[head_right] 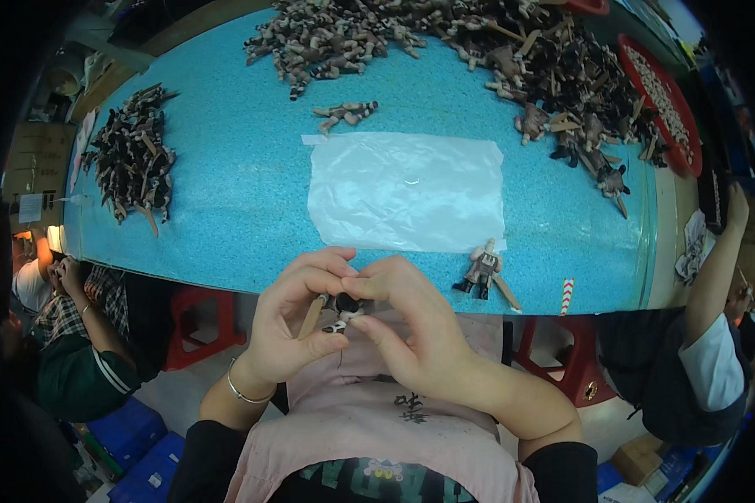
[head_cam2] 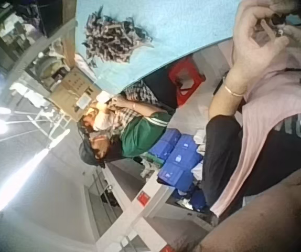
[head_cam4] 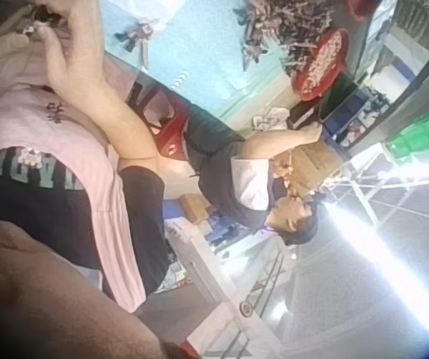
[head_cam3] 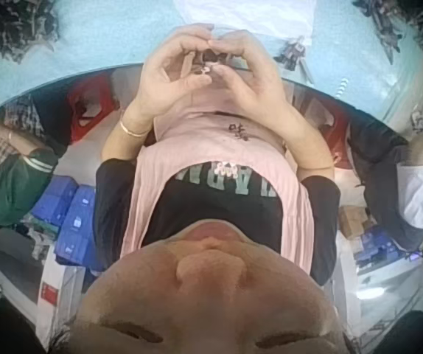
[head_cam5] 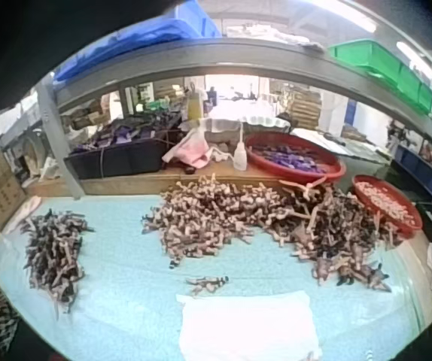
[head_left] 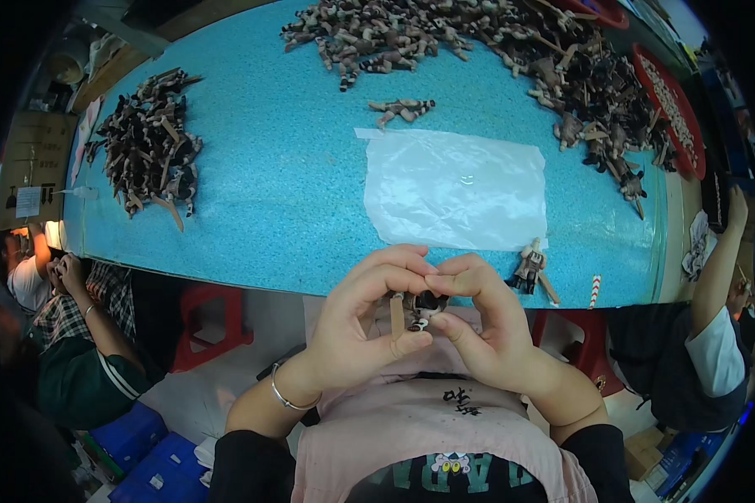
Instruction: The person assembles toy figurine parts by hand, arranges the figurines in a row on the table, and applies adhesive to them using a squeeze bottle.
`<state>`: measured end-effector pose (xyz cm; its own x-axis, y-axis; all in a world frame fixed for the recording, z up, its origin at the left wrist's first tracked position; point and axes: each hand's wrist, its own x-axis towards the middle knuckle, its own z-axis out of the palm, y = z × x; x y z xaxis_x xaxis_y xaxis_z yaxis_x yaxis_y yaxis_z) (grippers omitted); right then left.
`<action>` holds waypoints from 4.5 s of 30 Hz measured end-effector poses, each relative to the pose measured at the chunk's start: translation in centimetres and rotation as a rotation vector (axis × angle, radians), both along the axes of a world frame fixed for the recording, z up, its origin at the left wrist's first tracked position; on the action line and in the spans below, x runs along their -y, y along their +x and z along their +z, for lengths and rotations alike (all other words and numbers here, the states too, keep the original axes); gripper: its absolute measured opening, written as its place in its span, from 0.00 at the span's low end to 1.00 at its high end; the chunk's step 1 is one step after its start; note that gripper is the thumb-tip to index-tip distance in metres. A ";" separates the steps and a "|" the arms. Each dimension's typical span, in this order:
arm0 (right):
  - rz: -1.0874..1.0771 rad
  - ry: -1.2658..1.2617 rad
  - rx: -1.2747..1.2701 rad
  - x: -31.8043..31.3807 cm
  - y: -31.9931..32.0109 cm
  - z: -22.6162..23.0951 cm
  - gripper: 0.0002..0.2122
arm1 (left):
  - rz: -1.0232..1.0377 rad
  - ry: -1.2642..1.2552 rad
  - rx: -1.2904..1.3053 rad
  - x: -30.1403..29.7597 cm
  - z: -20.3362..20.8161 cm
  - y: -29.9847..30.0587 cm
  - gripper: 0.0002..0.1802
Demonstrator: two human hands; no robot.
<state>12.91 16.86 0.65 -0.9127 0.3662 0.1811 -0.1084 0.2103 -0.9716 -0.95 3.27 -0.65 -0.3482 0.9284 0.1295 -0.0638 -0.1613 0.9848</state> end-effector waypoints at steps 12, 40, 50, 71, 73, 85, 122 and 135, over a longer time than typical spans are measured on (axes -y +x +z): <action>-0.122 0.506 0.251 -9.7 -10.7 2.6 0.09 | 0.510 -0.172 -0.961 0.4 4.5 -11.9 0.18; -0.084 0.628 0.315 -12.0 -5.2 0.6 0.07 | -0.007 0.050 -0.959 -9.3 -2.4 5.8 0.37; -0.157 -0.430 0.351 -10.9 0.1 1.1 0.09 | -0.016 -0.104 -0.628 -4.3 0.6 2.6 0.31; 0.034 0.008 0.304 -3.2 2.3 1.1 0.11 | 0.045 -0.222 -0.459 -2.2 0.7 1.9 0.31; 0.014 0.016 0.303 -3.0 2.4 1.1 0.12 | 0.044 -0.216 -0.483 -2.2 0.7 1.9 0.30; -0.050 -0.210 0.315 -2.7 2.2 0.0 0.10 | 0.015 -0.234 -0.290 -2.1 0.1 0.8 0.16; 0.196 -0.613 0.370 -2.2 2.6 0.1 0.06 | -0.116 -0.220 0.549 -0.7 -0.2 1.5 0.10; 0.056 -0.205 0.213 -1.5 2.0 0.2 0.14 | 0.102 -0.151 0.225 -0.8 0.6 2.2 0.21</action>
<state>14.92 18.36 0.89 -0.9422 0.3229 -0.0894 0.0969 0.0073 -0.9953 1.25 4.11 -0.01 -0.4449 0.8901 -0.0988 -0.2741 -0.0303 0.9612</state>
